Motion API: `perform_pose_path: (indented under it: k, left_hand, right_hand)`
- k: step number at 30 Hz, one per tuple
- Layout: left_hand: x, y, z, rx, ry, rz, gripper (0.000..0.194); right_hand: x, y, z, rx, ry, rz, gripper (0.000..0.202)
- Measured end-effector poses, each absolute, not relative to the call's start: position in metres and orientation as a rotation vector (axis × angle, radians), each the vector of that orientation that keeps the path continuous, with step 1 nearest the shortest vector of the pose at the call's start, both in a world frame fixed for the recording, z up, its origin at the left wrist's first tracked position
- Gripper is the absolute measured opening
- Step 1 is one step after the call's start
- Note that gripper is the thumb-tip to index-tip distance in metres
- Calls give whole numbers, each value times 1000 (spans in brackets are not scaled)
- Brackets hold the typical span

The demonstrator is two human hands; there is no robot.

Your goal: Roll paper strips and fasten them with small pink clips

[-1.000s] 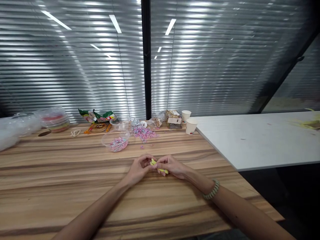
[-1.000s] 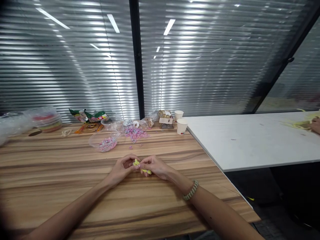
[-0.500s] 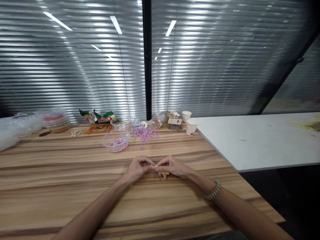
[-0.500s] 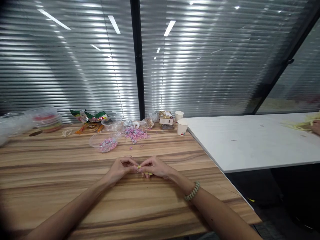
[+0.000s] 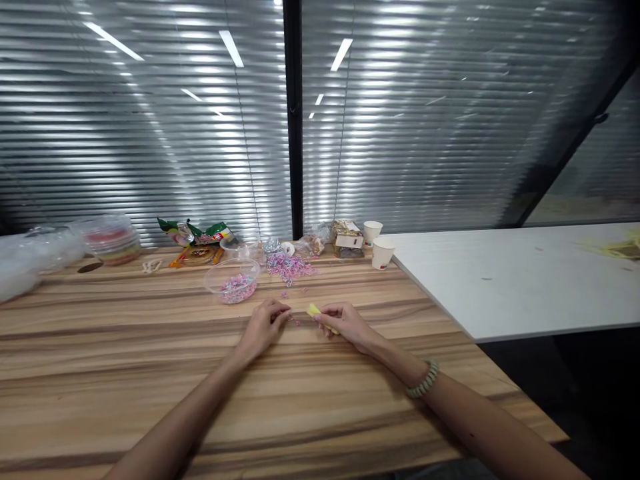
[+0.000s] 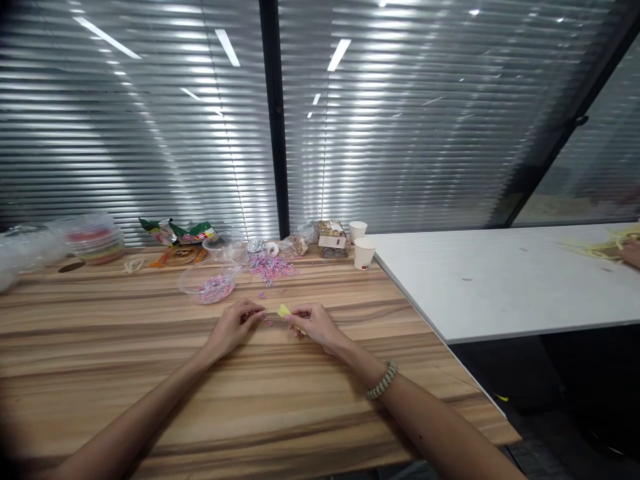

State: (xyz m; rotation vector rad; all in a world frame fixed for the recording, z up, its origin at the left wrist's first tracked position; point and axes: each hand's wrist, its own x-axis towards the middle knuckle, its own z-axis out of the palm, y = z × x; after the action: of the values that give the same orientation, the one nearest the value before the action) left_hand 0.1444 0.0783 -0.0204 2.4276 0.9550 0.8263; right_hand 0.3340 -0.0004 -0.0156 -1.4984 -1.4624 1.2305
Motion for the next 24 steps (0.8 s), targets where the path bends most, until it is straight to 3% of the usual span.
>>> perform_pose_path:
  k: [6,10,24]
  left_hand:
    - [148,74,-21,2418,976,819,20]
    - [153,67,-17,2168,976,858,22]
    - [170,43,-19,1945,816,839,29]
  right_hand:
    - [331,4,-23,-1496,-1371,1177,67]
    - [333,6,-31,-1406,-1343,1150,77]
    - [324,-2,-24,-1382,-1555,1018,59]
